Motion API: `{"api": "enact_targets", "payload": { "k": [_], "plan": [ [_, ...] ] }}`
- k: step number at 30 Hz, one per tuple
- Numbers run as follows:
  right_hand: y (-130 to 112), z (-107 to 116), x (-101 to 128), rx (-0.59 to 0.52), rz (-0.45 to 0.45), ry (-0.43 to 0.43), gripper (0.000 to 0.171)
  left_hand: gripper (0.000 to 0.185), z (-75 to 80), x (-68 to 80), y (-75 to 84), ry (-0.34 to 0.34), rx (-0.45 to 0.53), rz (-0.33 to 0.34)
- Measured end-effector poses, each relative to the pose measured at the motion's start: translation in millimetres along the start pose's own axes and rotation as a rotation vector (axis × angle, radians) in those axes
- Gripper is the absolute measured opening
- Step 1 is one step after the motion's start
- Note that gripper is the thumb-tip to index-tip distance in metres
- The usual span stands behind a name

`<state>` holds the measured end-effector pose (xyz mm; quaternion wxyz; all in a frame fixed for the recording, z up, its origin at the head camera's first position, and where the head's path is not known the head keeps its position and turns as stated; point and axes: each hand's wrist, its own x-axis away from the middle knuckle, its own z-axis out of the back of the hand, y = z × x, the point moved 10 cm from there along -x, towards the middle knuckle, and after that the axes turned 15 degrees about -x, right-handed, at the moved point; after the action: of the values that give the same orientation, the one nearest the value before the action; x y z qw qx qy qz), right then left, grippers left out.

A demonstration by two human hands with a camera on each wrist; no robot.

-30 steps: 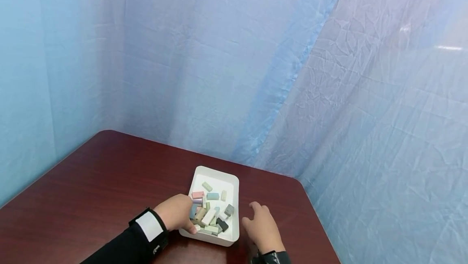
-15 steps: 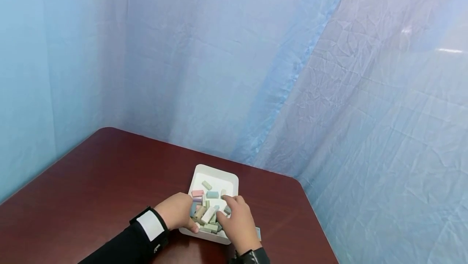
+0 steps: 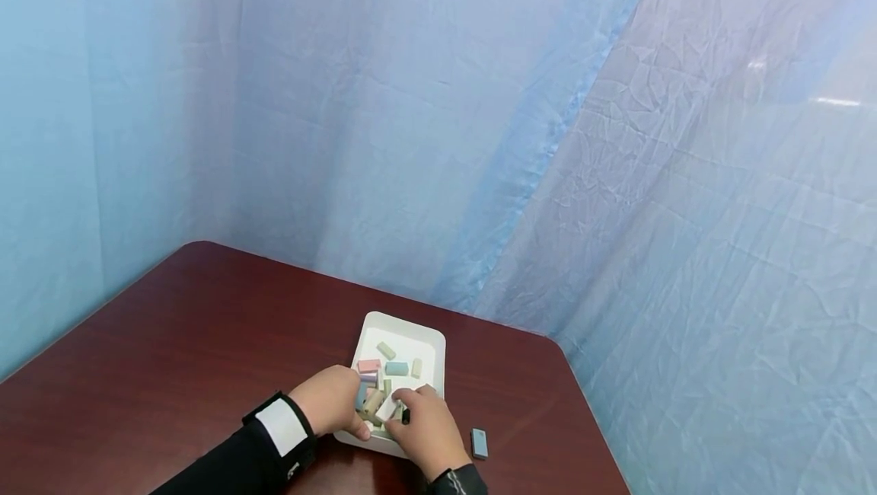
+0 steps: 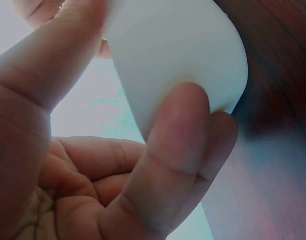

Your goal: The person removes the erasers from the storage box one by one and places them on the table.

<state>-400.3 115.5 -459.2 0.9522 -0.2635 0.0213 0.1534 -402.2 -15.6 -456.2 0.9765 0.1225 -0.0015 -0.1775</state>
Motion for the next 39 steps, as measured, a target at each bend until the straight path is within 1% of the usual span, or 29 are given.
{"api": "enact_targets", "payload": {
  "k": [3,5,7,10,12,16,19,26,30,34,39],
  "plan": [
    [-1.5,-2.9,-1.9,0.032,0.013,0.000,0.046,0.044,-0.5,0.5,-0.4,-0.004,0.004,0.003],
    [-4.9,-4.6,-3.3,0.057,0.042,0.006,0.048,0.044,-0.8,0.9,-1.0,-0.005,0.008,0.006],
    [-7.4,-6.0,-5.0,0.076,0.061,0.013,0.047,0.043,-1.6,1.0,-1.3,-0.007,0.009,0.006],
    [-9.8,-6.7,-6.9,0.099,0.084,0.031,0.040,0.043,-2.6,0.8,-0.4,-0.005,0.009,-0.001],
    [-9.6,-6.7,-7.3,0.100,0.083,0.039,0.037,0.043,-3.2,0.7,0.3,-0.006,0.008,-0.005],
    [-9.3,-4.6,-6.5,0.073,0.084,0.045,0.032,0.044,-1.8,1.0,1.7,-0.001,0.002,-0.007],
    [-8.7,0.1,-4.3,0.015,0.072,0.027,0.028,0.044,0.1,0.9,2.4,0.002,-0.002,-0.006],
    [-4.6,15.4,5.9,-0.088,0.018,-0.008,0.021,0.044,4.8,1.4,2.2,0.013,-0.007,-0.003],
    [-0.4,21.3,10.7,-0.145,-0.014,-0.007,0.019,0.044,4.7,1.4,1.4,0.013,-0.004,0.000],
    [7.8,27.1,16.1,-0.152,-0.043,0.016,0.019,0.043,0.1,0.7,0.9,-0.009,0.017,-0.009],
    [14.7,43.9,22.6,-0.127,-0.008,0.056,0.019,0.045,-3.7,-0.4,0.7,-0.018,0.037,-0.029]
  ]
}}
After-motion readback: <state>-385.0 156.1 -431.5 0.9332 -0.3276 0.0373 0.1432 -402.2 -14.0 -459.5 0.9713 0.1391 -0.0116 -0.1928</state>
